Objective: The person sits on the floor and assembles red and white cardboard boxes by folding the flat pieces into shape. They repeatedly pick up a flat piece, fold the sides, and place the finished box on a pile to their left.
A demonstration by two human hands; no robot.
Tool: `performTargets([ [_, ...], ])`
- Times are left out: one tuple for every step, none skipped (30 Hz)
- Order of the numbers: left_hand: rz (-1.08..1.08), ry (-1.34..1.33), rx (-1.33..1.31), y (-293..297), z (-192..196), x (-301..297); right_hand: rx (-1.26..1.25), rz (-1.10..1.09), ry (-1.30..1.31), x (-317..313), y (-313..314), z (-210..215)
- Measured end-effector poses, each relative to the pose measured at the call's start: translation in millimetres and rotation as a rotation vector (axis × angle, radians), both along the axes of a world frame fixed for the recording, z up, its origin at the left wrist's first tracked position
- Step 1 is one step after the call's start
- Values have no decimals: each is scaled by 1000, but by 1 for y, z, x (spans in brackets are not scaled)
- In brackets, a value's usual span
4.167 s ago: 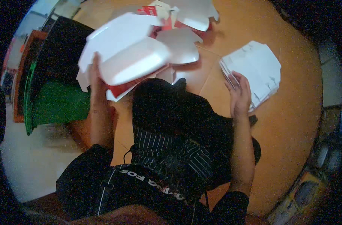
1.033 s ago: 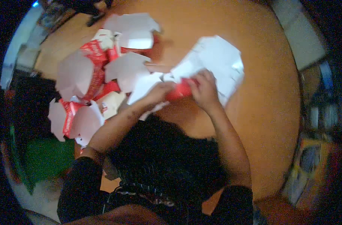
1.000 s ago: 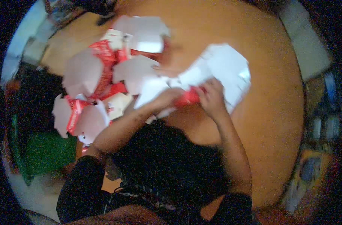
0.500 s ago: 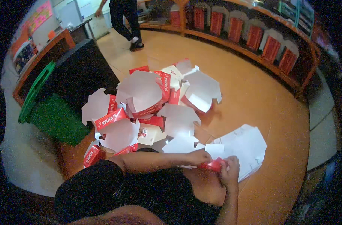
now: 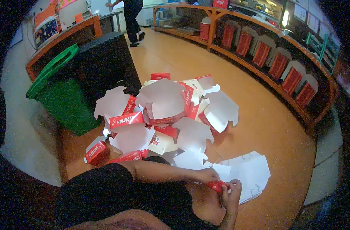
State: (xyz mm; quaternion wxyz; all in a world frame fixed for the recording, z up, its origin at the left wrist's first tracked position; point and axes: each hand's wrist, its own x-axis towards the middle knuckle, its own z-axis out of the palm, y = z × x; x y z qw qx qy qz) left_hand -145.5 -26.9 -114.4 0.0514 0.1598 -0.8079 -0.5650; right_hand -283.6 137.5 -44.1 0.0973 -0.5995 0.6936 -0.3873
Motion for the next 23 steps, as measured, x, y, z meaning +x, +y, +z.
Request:
performTargets([
  [-17,27,-21,-2,-3,-1,-15,4,24,1,0,-3],
  [-35,54,-41,-4,-5,-3,-30,8,48,2,0,-5],
  [-42,42,-49,-5,-7,-6,16,-59,-75,3,0,-6],
  [-52,31,-52,-5,-8,-9,-21,-80,-45,2,-1,-7],
  [-60,19,-56,-5,-9,-10,-58,-101,-15,1,-3,-8],
  [-48,-31,-52,-6,-10,-9,-96,-120,14,2,-4,-8],
  [-42,-77,-44,-5,-5,-10,-82,-107,-4,1,-4,-7],
  [-35,-123,-37,-2,2,-9,-69,-93,-23,1,-3,-6],
  [-49,-98,-8,0,6,-9,-55,-79,-41,2,-3,-4],
  [-59,-78,17,1,9,-6,-38,-73,-62,4,-3,-3],
  [-69,-59,42,1,12,-3,-20,-67,-82,6,-3,-1],
  [-62,-91,-15,3,16,-2,-3,-61,-102,7,-3,-1],
  [-58,-119,-76,4,22,-3,-6,-50,-105,7,-3,-1],
  [-55,-147,-136,4,28,-2,-9,-39,-107,6,-2,-2],
  [-64,-125,-161,3,27,-4,-12,-29,-110,6,-2,-2],
  [-67,-106,-183,2,25,-5,10,-25,-94,9,-4,0],
  [-71,-87,-206,1,22,-5,32,-21,-78,14,-5,3],
  [-67,-95,-194,0,18,-4,53,-19,-62,17,-6,4],
  [-68,-101,-181,0,18,-3,41,-13,-45,16,-7,3],
  [-70,-106,-168,0,18,-2,29,-8,-29,13,-7,-1],
  [-111,-65,-250,0,19,-5,17,-3,-12,9,-6,-4],
  [-148,-30,-333,-1,20,-6,32,3,-6,6,-6,-5],
  [-143,-33,-334,-3,19,-4,47,8,0,2,-4,-4],
])
